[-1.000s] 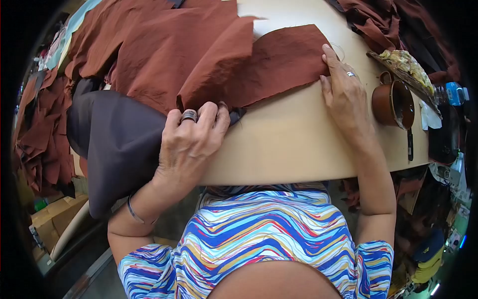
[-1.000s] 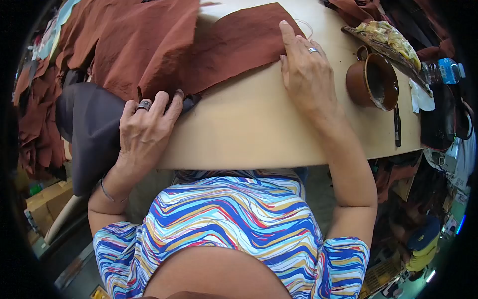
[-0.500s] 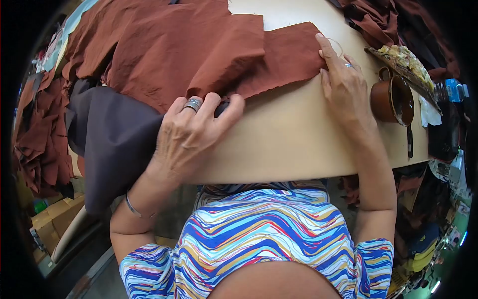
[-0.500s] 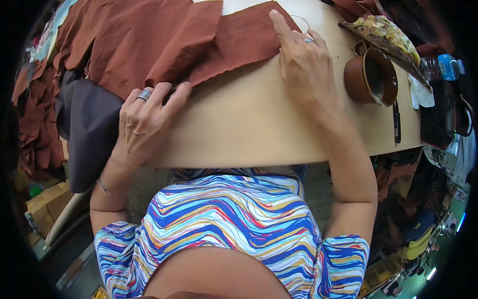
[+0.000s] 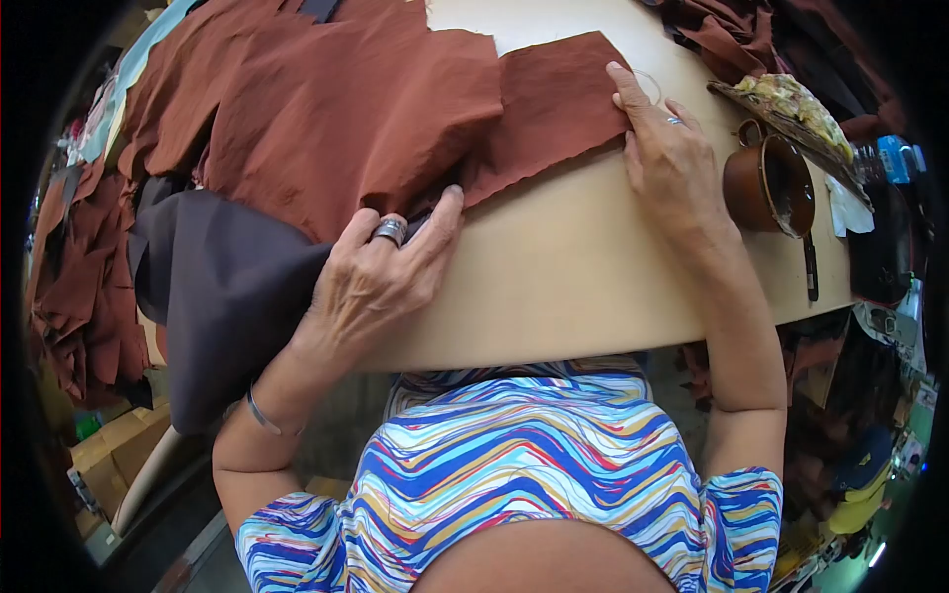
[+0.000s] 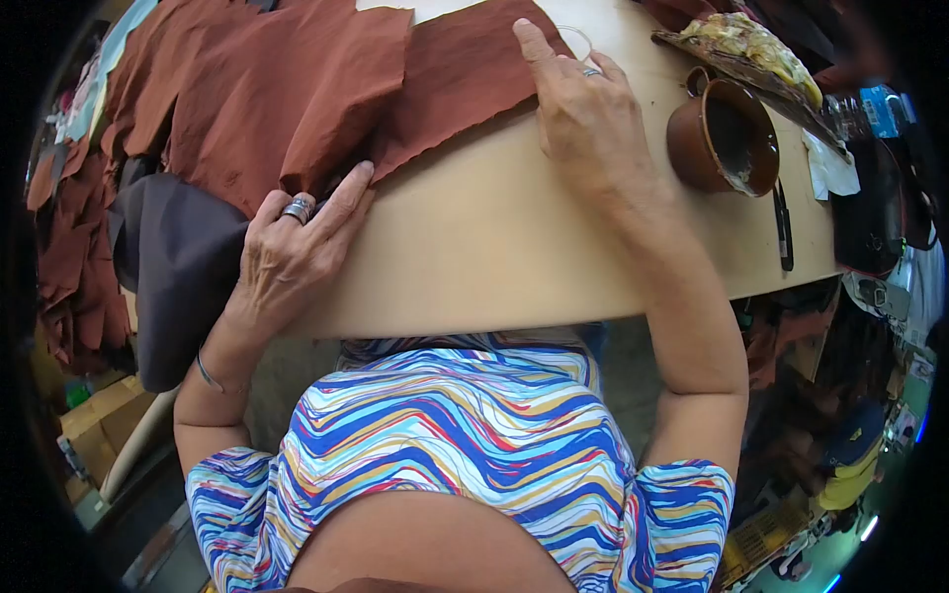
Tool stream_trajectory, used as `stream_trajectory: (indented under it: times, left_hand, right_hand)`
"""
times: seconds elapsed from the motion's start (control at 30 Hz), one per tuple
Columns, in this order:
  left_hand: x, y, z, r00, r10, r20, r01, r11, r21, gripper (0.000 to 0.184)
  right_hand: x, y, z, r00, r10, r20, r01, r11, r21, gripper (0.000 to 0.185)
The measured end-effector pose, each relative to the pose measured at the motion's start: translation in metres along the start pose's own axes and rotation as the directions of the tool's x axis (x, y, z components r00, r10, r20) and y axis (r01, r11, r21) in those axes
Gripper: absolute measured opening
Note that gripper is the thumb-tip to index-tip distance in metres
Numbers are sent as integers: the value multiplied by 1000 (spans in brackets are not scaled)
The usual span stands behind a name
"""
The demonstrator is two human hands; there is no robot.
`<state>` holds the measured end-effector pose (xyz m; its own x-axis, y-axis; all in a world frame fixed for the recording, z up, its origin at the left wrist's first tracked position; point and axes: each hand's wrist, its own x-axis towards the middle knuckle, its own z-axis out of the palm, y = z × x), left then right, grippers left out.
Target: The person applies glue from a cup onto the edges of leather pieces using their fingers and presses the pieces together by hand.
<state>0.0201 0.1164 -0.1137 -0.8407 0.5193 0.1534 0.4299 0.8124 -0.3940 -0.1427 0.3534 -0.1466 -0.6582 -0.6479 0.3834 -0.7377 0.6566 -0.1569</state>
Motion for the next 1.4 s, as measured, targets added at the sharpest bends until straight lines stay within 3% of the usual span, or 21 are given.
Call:
stream_trajectory:
  times: [0.13, 0.3, 0.37, 0.47, 0.57, 0.6, 0.8, 0.9, 1.0, 1.1, 1.13, 1.23, 1.27, 1.4]
  left_hand:
    - [3, 6, -1, 1000, -13, 1, 13, 1000, 15, 28]
    - [9, 6, 1, 999, 7, -36, -8, 999, -38, 31]
    - [9, 7, -1, 1000, -7, -1, 7, 996, -86, 34]
    - [8, 6, -2, 1000, -17, 3, 17, 998, -61, 33]
    - [10, 4, 2, 998, 14, -59, -16, 999, -41, 28]
    - [10, 4, 2, 998, 19, -58, -21, 999, -42, 28]
    - [10, 5, 3, 998, -6, -70, 4, 1000, -21, 28]
    - [8, 8, 8, 996, -32, -80, 30, 999, -17, 27]
    - [7, 7, 7, 998, -12, -65, 13, 1000, 6, 27]
    - [9, 6, 2, 999, 16, -45, -15, 1000, 23, 27]
    - [9, 5, 1, 999, 23, -41, -22, 999, 28, 27]
    - [9, 7, 2, 999, 24, -36, -23, 1000, 16, 26]
    - [10, 7, 2, 999, 27, -32, -26, 999, 26, 25]
    - [11, 8, -2, 1000, 29, -2, -29, 999, 40, 21]
  right_hand:
    - [-7, -3, -18, 989, -35, -147, 43, 998, 56, 60]
    - [-46, 8, -111, 956, 126, -265, -156, 983, -95, 37]
    - [-64, 23, -128, 949, 256, -182, -292, 934, -206, 37]
    - [-76, 41, -129, 937, 347, -22, -332, 872, -359, 44]
    - [-81, 54, -115, 960, 278, -26, -269, 896, -352, 51]
    - [-79, 54, -114, 915, 402, 40, -371, 876, -309, 56]
    - [-77, 57, -105, 884, 454, 110, -358, 811, -463, 56]
    - [-66, 52, -118, 808, 545, 223, -476, 828, -296, 51]
    - [-67, 42, -131, 814, 557, 167, -521, 826, -213, 44]
    - [-77, 25, -130, 940, 342, 0, -283, 779, -559, 42]
    - [-78, 21, -129, 952, 307, -11, -260, 786, -561, 36]
    - [-67, -7, -126, 979, 202, -33, -191, 846, -497, 31]
    - [-61, -18, -119, 983, 184, -27, -178, 895, -409, 25]
    - [-43, -25, -68, 988, 157, -8, -157, 982, -101, 33]
